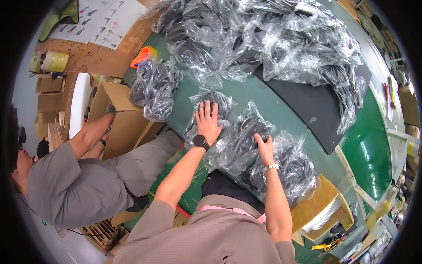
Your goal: Sorting and packing individually wrapped bicycle seats into cardboard boxes at a manufacturing facility.
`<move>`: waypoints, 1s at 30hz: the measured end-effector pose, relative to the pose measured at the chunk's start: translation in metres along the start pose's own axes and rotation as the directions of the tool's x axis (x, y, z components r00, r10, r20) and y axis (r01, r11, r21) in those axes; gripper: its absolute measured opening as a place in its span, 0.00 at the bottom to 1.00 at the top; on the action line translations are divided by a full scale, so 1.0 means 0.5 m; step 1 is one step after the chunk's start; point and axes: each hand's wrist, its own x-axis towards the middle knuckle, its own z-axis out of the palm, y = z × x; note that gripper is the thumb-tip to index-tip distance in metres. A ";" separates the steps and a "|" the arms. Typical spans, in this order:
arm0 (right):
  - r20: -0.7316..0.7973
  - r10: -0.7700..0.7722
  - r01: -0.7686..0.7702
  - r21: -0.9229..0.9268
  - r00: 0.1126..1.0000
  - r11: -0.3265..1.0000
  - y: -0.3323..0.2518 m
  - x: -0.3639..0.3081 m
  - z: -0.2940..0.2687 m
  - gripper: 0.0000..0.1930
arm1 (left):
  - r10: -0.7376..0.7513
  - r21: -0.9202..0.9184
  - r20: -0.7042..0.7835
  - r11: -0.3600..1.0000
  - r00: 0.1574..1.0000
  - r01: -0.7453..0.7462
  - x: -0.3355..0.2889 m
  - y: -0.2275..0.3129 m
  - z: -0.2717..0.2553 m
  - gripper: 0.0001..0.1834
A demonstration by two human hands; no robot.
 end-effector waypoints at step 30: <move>0.174 -0.077 0.083 -0.030 0.982 0.996 0.023 -0.017 0.108 0.35 | -0.396 -0.894 0.360 0.113 0.845 0.434 -0.153 0.069 0.163 0.39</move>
